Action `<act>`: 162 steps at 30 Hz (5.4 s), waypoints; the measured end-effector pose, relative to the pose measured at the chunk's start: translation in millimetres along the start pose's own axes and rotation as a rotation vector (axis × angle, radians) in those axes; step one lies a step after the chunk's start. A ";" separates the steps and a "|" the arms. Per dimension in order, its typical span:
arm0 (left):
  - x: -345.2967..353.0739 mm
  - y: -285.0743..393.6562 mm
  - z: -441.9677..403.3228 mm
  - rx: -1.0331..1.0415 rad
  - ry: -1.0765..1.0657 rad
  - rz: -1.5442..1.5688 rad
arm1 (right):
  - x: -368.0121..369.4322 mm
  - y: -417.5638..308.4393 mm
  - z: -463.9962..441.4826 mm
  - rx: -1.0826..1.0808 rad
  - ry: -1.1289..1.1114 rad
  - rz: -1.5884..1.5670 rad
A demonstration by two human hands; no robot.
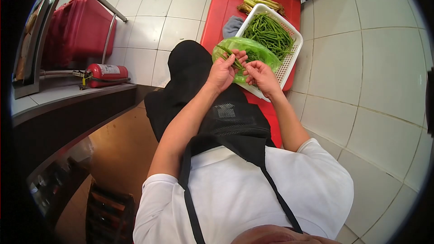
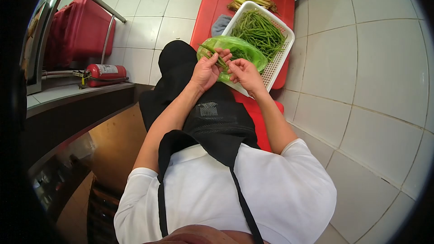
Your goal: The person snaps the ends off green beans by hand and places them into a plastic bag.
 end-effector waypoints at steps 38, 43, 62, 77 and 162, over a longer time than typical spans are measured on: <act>7.8 0.6 8.3 0.025 -0.048 -0.087 | 29.1 -49.2 -10.1 -0.386 0.221 0.680; 3.6 -1.4 6.2 0.022 -0.048 -0.084 | 26.7 -45.2 -15.6 -0.311 0.161 0.670; 35.3 65.1 29.1 0.283 0.182 -0.192 | 40.8 -85.9 -8.3 -0.482 0.109 0.460; 81.7 113.1 67.7 0.328 0.089 0.018 | 50.0 -141.4 24.0 -0.618 0.168 0.233; 89.0 118.6 99.7 0.521 0.180 -0.278 | 96.5 -151.6 28.8 -0.702 0.162 0.454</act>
Point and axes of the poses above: each hand's wrist, its own z-axis away from the middle knuckle, its own x-axis out of the palm, y = z × x, the point moved 10 cm from there along -z, towards the middle knuckle, and after that the axes turned 8 degrees about -x, right-handed, at the moved point
